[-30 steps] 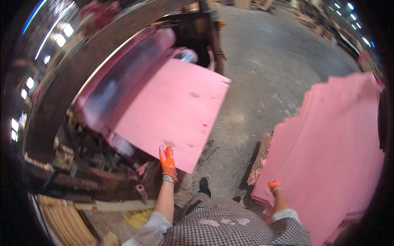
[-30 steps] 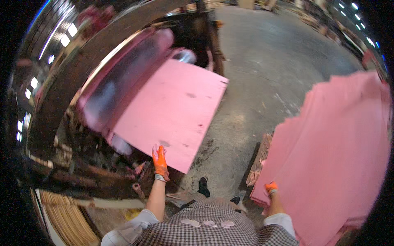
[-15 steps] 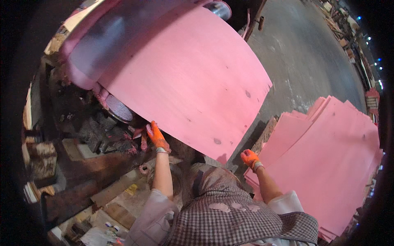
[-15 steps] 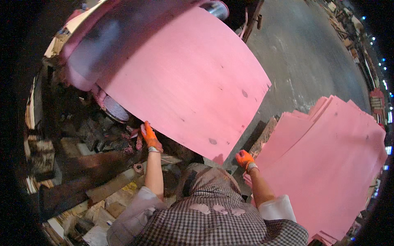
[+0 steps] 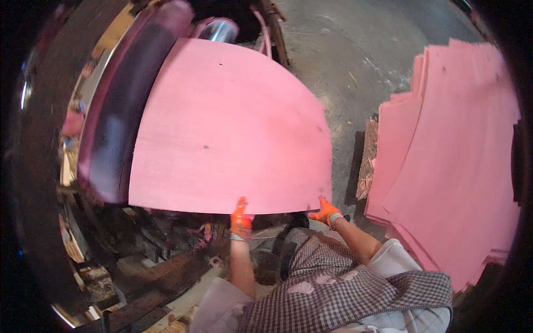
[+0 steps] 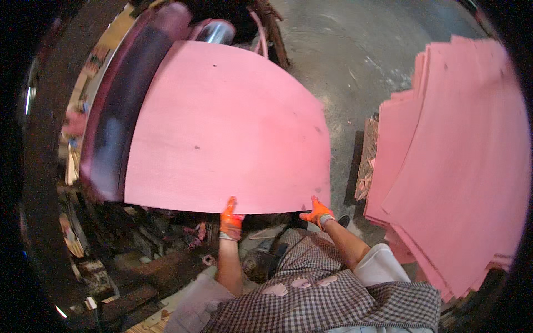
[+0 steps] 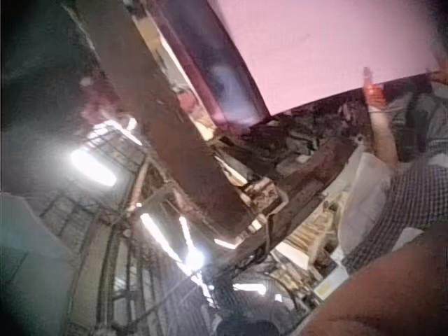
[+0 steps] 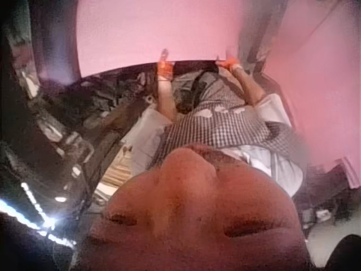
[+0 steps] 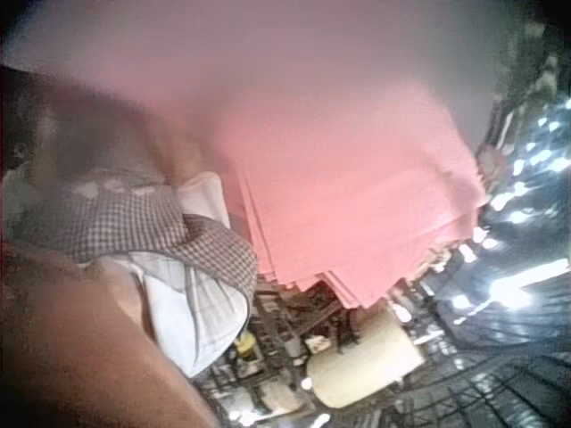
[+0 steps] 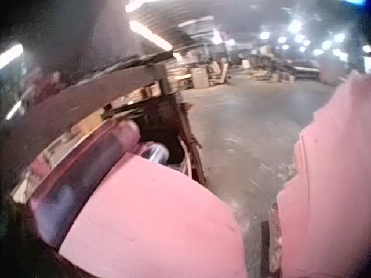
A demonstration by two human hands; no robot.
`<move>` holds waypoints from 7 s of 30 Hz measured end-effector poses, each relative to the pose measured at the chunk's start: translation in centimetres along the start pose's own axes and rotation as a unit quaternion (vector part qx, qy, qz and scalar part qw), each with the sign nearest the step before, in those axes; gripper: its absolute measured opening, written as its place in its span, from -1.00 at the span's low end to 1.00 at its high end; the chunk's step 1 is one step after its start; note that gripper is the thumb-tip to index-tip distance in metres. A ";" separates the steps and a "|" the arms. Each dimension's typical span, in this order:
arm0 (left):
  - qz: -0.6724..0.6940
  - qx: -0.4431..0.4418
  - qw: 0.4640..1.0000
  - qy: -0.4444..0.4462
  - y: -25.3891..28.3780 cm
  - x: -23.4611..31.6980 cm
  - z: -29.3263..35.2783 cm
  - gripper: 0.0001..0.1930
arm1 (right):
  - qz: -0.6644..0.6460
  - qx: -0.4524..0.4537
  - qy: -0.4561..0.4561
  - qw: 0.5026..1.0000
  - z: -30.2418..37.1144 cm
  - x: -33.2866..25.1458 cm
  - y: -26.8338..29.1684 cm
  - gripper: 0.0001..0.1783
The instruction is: The person takes pink wood veneers from a stack and feeds them one by one into a roller machine, occasionally using a small paddle to scrape pink residue from the rollers.
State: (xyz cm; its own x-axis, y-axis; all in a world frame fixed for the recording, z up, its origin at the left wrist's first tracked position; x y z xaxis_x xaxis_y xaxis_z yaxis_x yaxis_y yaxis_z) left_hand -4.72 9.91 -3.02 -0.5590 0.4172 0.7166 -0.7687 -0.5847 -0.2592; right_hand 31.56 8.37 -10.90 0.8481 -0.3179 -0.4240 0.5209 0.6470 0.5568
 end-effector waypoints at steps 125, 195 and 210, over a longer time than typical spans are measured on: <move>0.182 0.224 0.930 -0.226 0.9 12.1 -0.5 -0.25 | 0.025 -0.039 0.080 0.996 0.8 4.0 13.1 -0.30; 0.150 0.159 0.939 -0.267 4.9 8.6 2.6 -0.23 | -0.017 0.105 0.029 0.994 4.2 1.1 17.7 -0.36; 0.301 -0.090 0.945 0.085 6.5 8.8 -3.9 -0.42 | 0.117 0.038 0.108 0.987 9.5 -9.1 12.3 0.11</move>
State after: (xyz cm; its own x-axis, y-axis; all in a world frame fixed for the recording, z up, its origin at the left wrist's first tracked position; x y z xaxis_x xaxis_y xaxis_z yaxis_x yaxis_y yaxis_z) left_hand -15.86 12.52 -0.90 -0.9424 0.1612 0.2932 -0.3269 -0.6304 -0.7041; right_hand 31.17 12.64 6.66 0.9094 -0.0060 -0.4159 0.3269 0.6286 0.7057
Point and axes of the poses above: each hand's wrist, its own z-axis away from the middle knuckle, its own y-axis out of the back of the hand, x = y × z, the point moved 1 cm from there along -z, towards the middle knuckle, and after that the axes turned 10 degrees about z, right-handed, at the moved point
